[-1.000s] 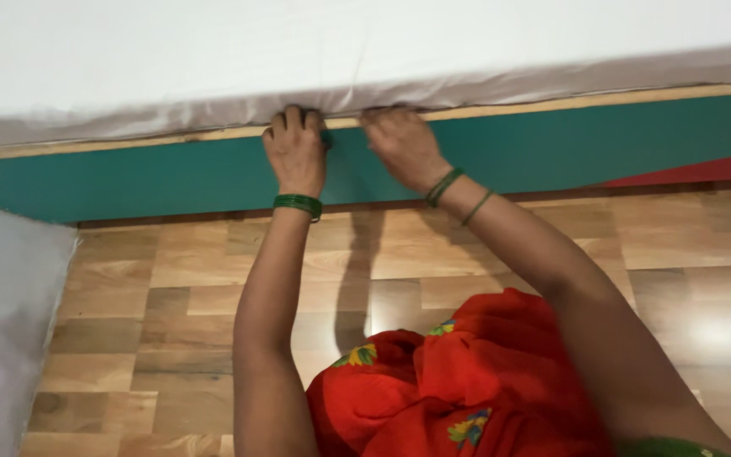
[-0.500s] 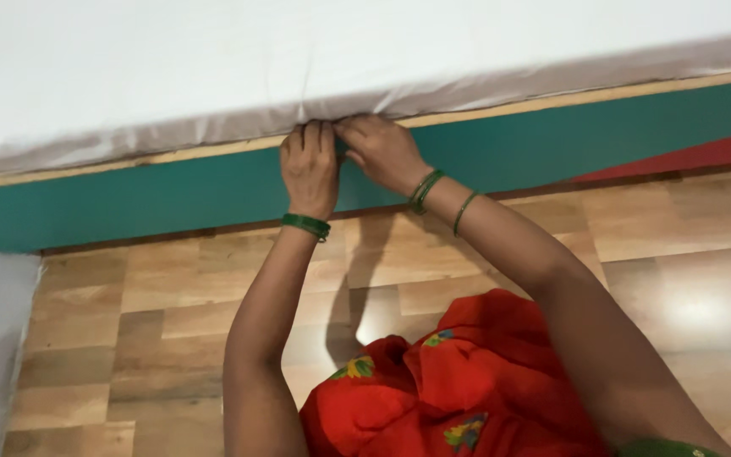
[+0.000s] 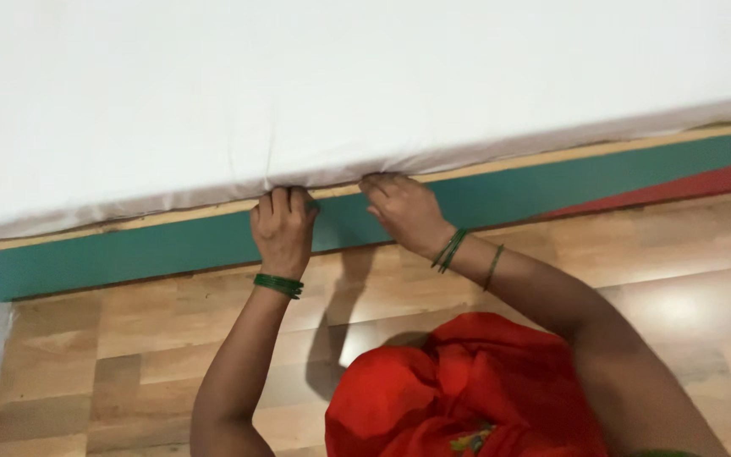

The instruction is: The person tucks the edges of a white bedsheet into the side of a bed frame by hand, moving along the length of the bed.

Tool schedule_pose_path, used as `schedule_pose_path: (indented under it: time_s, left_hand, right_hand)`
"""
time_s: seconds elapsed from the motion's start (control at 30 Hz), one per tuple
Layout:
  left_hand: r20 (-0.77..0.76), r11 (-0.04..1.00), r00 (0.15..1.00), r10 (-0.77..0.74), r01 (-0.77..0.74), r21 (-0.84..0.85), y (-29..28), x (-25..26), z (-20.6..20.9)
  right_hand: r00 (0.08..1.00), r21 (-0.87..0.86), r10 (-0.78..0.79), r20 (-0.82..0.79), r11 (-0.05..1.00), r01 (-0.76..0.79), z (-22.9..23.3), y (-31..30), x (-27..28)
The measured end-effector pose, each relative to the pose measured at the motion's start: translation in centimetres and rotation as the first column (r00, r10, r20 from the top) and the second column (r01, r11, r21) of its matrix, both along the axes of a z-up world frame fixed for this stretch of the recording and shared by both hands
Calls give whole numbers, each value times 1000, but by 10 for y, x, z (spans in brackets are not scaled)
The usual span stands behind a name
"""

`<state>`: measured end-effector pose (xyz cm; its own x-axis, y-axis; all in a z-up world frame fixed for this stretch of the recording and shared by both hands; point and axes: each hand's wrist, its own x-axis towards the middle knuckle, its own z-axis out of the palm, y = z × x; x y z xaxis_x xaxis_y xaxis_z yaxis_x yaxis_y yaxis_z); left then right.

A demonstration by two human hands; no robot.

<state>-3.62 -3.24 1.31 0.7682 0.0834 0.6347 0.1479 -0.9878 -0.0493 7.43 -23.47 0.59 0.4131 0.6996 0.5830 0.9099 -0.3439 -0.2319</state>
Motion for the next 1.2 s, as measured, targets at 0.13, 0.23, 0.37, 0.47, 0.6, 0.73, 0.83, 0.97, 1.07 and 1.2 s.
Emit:
schedule_pose_path:
  time_s: [0.13,0.23,0.37,0.47,0.6,0.73,0.83,0.97,1.07,1.2]
  left_hand:
    - [-12,1000,999,31,-31,0,-7,6,6]
    - [-60,999,997,54,-54,4,-10,11,6]
    - [-154,983,976,152,-134,124,-9,21,-2]
    - [-154,952,962,227,-186,243,-6,29,-9]
    - [-129,962,969,212,-184,200,-6,27,-10]
    - [-101,984,979,178,-176,26,-16,20,4]
    - [10,947,994,113,-105,-304,-24,7,23]
    - [-57,437,996,72,-82,-896,-33,23,26]
    - [193,-162,975,107,209,-965,-37,52,18]
    - [195,-195,973,122,216,-957,-38,53,5]
  right_hand:
    - [995,-60,36,-88,997,-42,9,4,14]
    - [991,-76,58,-121,995,-68,10,0,21]
    - [969,-125,71,-235,987,-103,10,3,35]
    - [962,-94,96,-255,988,-124,6,0,36]
    - [949,120,211,-235,975,-187,-8,-7,36]
    - [917,275,263,-300,944,-181,-29,-13,30]
    - [703,468,362,-612,883,-47,-37,-11,30]
    - [157,466,440,-884,805,368,-32,-3,41]
    - [67,354,364,-929,823,444,-17,1,38]
    - [79,366,370,-926,821,438,-10,0,36]
